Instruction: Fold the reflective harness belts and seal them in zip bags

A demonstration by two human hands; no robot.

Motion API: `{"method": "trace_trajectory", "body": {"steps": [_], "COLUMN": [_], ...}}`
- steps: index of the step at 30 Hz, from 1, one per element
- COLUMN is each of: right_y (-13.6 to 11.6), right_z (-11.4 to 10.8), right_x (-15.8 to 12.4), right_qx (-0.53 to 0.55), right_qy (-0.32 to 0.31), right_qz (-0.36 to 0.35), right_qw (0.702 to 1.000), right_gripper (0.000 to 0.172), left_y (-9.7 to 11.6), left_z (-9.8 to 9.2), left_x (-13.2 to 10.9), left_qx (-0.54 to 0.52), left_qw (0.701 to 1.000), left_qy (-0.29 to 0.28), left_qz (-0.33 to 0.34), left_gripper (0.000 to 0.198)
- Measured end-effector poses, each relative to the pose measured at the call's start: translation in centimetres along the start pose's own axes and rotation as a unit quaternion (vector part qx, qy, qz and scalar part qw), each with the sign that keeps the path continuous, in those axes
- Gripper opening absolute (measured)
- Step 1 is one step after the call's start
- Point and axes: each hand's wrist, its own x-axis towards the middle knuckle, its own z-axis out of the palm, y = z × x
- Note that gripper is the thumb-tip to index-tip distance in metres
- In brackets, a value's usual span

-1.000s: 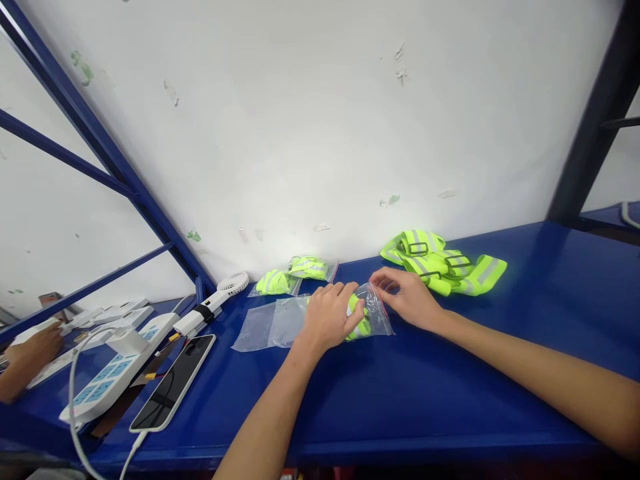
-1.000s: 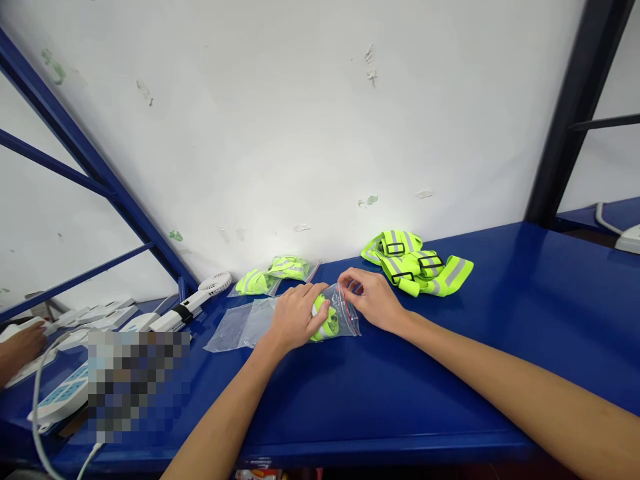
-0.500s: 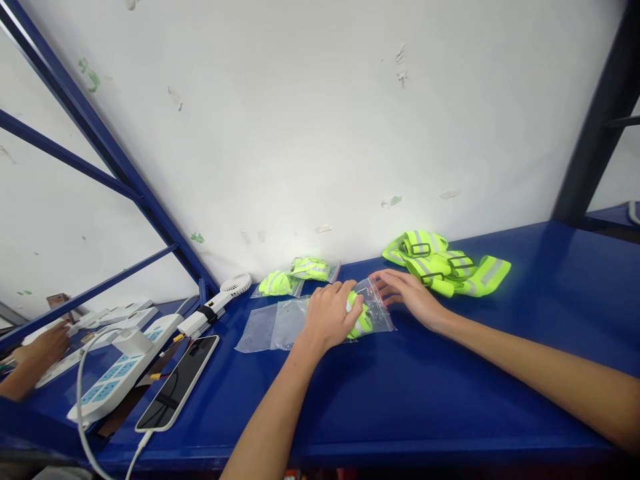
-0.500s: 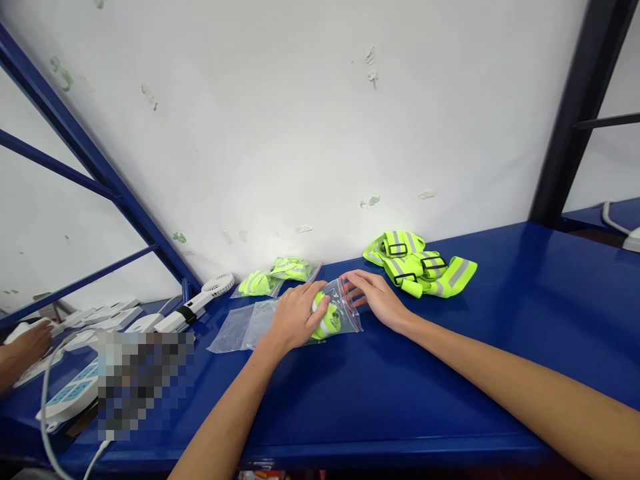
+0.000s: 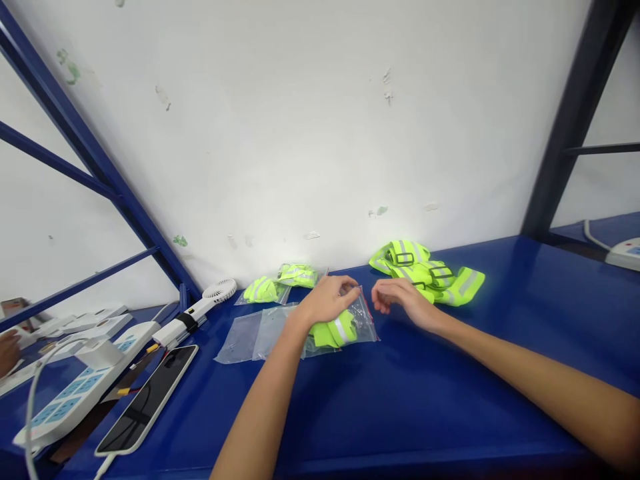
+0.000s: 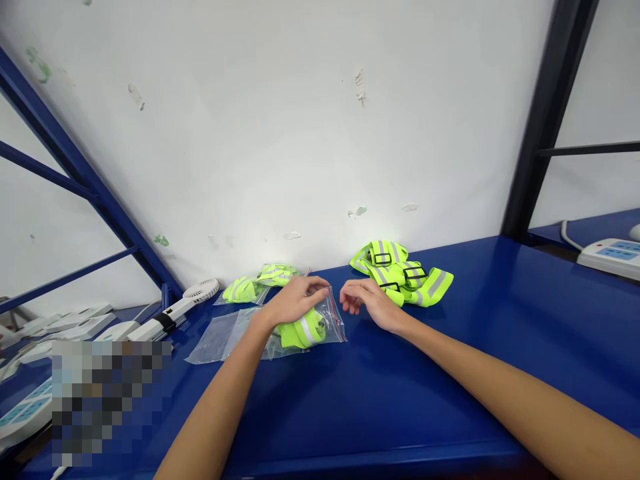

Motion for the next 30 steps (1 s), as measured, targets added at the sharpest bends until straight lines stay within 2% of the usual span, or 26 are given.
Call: {"method": "trace_trajectory", "body": {"steps": [3,6,14,24,30], "right_y": [-0.5,-0.8,0.0,0.0,0.2], "right_z": [0.2,0.8,0.8,1.6,2.2], "right_x": [-0.3,-0.6,-0.2,-0.4,-0.5], "right_qx": [-0.004,-0.072,-0.119,-0.223,-0.259], "right_qy": [-0.097,-0.13,-0.079,-0.054,-0.015], "right_qz": [0.018,0.016,0.051,0.066,0.02], "right_qw": [0.995,0.989,0.988,0.971,0.966], "right_gripper": [0.036,0.033,0.03,0.028,0.018], "left_y": [-0.6,-1.4,-3.0,-2.7,-3.0], "left_z": [0.7,1.3,2.3,2.6,2.8], "left_x": [-0.3,-0.5,-0.4,-0.5,-0.5], "left_qx": [0.037,0.04,0.064,0.034,0.039], "left_qw": [0.999,0.996,0.987,0.988,0.989], "left_qy": [0.019,0.067,0.139,0.142,0.135], "left_qz": [-0.004,-0.03,-0.049,-0.051,-0.054], "left_gripper": [0.044,0.041,0.034,0.03,0.024]}}
